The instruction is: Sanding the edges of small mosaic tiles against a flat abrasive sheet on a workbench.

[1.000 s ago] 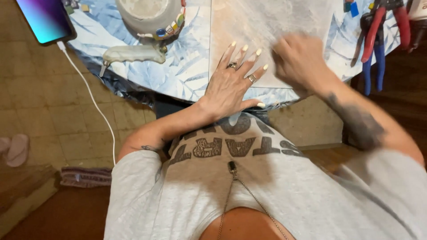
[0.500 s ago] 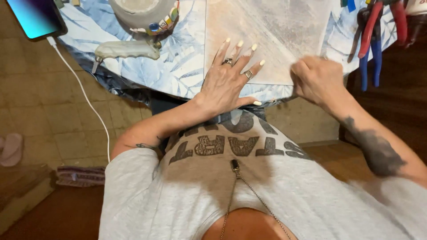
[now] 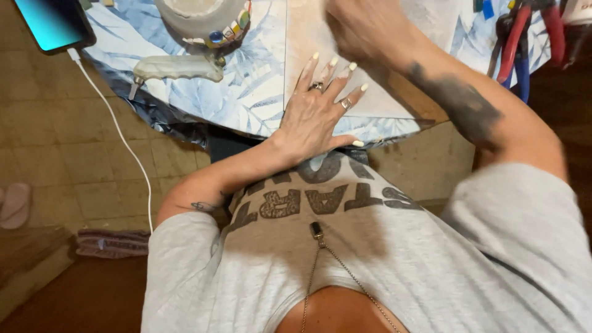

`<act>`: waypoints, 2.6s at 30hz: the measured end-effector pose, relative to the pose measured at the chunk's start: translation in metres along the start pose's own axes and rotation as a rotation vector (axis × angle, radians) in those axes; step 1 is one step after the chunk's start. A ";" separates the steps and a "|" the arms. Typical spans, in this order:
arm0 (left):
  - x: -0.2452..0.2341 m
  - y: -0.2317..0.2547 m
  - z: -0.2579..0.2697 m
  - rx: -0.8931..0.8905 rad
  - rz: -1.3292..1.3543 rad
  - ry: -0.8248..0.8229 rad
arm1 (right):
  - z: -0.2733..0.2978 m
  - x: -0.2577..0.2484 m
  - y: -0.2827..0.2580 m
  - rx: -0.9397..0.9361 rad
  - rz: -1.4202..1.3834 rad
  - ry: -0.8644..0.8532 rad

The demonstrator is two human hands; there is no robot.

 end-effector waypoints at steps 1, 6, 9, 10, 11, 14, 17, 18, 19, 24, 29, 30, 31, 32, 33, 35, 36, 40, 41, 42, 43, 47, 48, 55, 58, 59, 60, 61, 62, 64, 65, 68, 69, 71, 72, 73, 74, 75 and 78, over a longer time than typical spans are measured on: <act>0.002 -0.001 0.000 -0.003 -0.032 0.000 | 0.015 -0.004 0.008 0.099 -0.214 -0.081; -0.002 0.001 0.000 0.016 0.016 0.014 | 0.166 -0.015 0.003 0.275 -0.475 -0.347; -0.017 0.006 -0.004 0.028 0.047 0.082 | 0.184 -0.027 0.013 0.514 -0.690 -0.383; -0.027 0.005 -0.005 0.012 0.081 0.153 | 0.183 -0.025 0.020 0.668 -0.930 -0.382; -0.028 0.007 -0.009 0.015 0.085 0.152 | 0.178 -0.024 0.017 0.671 -0.930 -0.386; -0.042 0.006 -0.015 0.020 0.279 0.257 | 0.157 -0.029 0.018 0.830 -1.492 -0.026; -0.059 0.004 -0.018 0.037 0.435 0.386 | 0.136 -0.030 0.016 0.857 -1.663 0.016; -0.063 0.003 -0.019 0.037 0.469 0.426 | 0.129 -0.033 0.016 0.857 -1.672 0.009; -0.065 0.003 -0.018 0.036 0.509 0.464 | 0.124 -0.037 0.016 0.860 -1.683 -0.004; -0.058 -0.002 -0.024 0.006 0.566 0.444 | 0.115 -0.039 0.017 0.798 -1.614 0.018; -0.052 -0.003 -0.025 -0.007 0.592 0.438 | 0.110 -0.040 0.016 0.741 -1.559 0.012; -0.055 -0.003 -0.025 -0.001 0.612 0.470 | 0.109 -0.042 0.016 0.714 -1.546 0.027; -0.057 -0.004 -0.024 0.005 0.635 0.500 | 0.108 -0.044 0.016 0.688 -1.533 0.039; -0.060 -0.003 -0.025 0.006 0.635 0.500 | 0.107 -0.045 0.017 0.689 -1.533 0.040; -0.068 -0.004 -0.023 0.014 0.637 0.565 | 0.106 -0.046 0.018 0.679 -1.517 0.051; -0.076 -0.005 -0.020 0.019 0.636 0.633 | 0.105 -0.047 0.018 0.664 -1.502 0.062; -0.079 -0.005 -0.018 0.024 0.632 0.659 | 0.107 -0.044 0.019 0.695 -1.495 0.059; -0.076 -0.006 -0.012 0.010 0.575 0.702 | 0.109 -0.041 0.020 0.756 -1.523 0.088; -0.076 -0.006 -0.011 0.009 0.573 0.705 | 0.108 -0.040 0.018 0.752 -1.522 0.088; -0.077 -0.007 -0.010 -0.004 0.553 0.717 | 0.109 -0.039 0.018 0.763 -1.531 0.098; -0.078 -0.007 -0.009 -0.015 0.534 0.727 | 0.109 -0.038 0.017 0.776 -1.540 0.108; -0.081 -0.004 -0.005 -0.003 0.516 0.753 | 0.104 -0.047 0.017 0.756 -1.484 0.154; -0.079 -0.004 -0.006 -0.007 0.526 0.734 | 0.104 -0.047 0.017 0.748 -1.462 0.148; -0.079 -0.005 -0.006 0.002 0.581 0.752 | 0.101 -0.051 0.019 0.662 -1.399 0.112; -0.082 -0.007 -0.004 -0.007 0.561 0.787 | 0.101 -0.051 0.021 0.683 -1.427 0.126; -0.083 -0.007 -0.004 -0.013 0.560 0.788 | 0.100 -0.050 0.019 0.679 -1.430 0.124; -0.085 -0.008 -0.003 -0.017 0.564 0.793 | 0.101 -0.048 0.018 0.692 -1.457 0.117; -0.087 -0.009 -0.003 -0.017 0.568 0.798 | 0.101 -0.047 0.017 0.707 -1.483 0.112; -0.085 -0.009 -0.002 -0.020 0.568 0.799 | 0.100 -0.047 0.016 0.705 -1.484 0.111; -0.082 -0.010 -0.002 -0.027 0.567 0.789 | 0.099 -0.049 0.015 0.715 -1.488 0.113; -0.082 -0.010 -0.002 -0.027 0.569 0.788 | 0.098 -0.049 0.015 0.717 -1.488 0.112; -0.081 -0.011 -0.002 -0.047 0.582 0.784 | 0.094 -0.052 0.017 0.704 -1.480 0.133; -0.082 -0.011 -0.002 -0.043 0.585 0.792 | 0.093 -0.053 0.017 0.703 -1.472 0.127; -0.082 -0.012 0.001 -0.042 0.587 0.801 | 0.093 -0.051 0.017 0.698 -1.464 0.119; -0.079 -0.011 0.000 -0.047 0.556 0.752 | 0.093 -0.049 0.016 0.692 -1.452 0.107; -0.075 -0.010 0.000 -0.051 0.525 0.701 | 0.094 -0.047 0.015 0.688 -1.441 0.094; -0.075 -0.010 0.002 -0.053 0.526 0.702 | 0.095 -0.045 0.015 0.686 -1.441 0.092; -0.069 -0.008 0.000 -0.066 0.497 0.602 | 0.095 -0.043 0.014 0.681 -1.419 0.071; -0.045 -0.003 -0.003 -0.088 0.350 0.352 | 0.096 -0.036 0.013 0.607 -1.315 0.065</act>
Point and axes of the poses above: each hand's wrist, its own z-axis away from the middle knuckle, its own x-axis out of the palm, y = z × x, the point moved 8 cm from there along -z, towards the middle knuckle, and after that the axes turned 2 degrees about x, right-handed, at the moved point
